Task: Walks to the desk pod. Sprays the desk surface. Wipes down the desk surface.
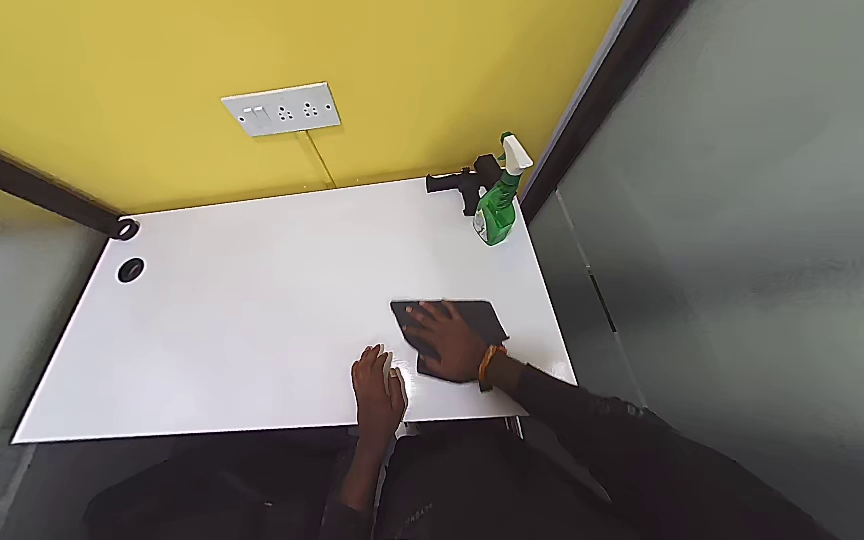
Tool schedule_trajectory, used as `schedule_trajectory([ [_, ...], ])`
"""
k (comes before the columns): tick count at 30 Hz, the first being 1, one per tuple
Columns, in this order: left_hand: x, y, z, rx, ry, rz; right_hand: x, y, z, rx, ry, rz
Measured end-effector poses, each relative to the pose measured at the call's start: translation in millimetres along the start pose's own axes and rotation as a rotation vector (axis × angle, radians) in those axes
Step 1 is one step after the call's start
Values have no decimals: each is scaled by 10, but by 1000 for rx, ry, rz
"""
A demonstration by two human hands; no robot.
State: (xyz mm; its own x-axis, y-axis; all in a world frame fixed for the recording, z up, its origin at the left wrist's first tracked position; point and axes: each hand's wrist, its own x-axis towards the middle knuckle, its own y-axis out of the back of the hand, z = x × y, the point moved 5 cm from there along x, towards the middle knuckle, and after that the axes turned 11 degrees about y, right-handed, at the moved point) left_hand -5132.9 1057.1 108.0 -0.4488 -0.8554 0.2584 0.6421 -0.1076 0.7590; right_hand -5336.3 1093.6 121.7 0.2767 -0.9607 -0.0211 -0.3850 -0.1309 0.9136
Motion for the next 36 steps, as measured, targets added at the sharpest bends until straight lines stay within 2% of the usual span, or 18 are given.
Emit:
schedule_trajectory([
  [4,-1,15,9,28,-3,38,588,359,717,-84,-229,120],
  [7,-26,17,1,49,1,65,974,502,1043,-131,-283,199],
  [12,-39,68,17,40,-14,108,1333,619,1091,-106,-249,219],
  [17,-86,107,-28,-38,-14,174,1358,335,639,-114,-125,153],
  [20,-103,144,-58,-106,1,218,1205,68,105,-65,11,24],
  [24,-108,244,-102,-267,82,295,681,-271,-652,40,254,-63],
  [27,-107,329,-130,-343,133,321,258,-420,-924,55,315,-132],
  [29,-112,360,-182,-307,145,337,29,-440,-910,71,278,-144],
  [32,-104,354,-269,-251,169,341,-263,-404,-719,75,157,-49],
  [36,-74,301,-238,-144,172,285,-595,-92,-12,33,-105,96],
])
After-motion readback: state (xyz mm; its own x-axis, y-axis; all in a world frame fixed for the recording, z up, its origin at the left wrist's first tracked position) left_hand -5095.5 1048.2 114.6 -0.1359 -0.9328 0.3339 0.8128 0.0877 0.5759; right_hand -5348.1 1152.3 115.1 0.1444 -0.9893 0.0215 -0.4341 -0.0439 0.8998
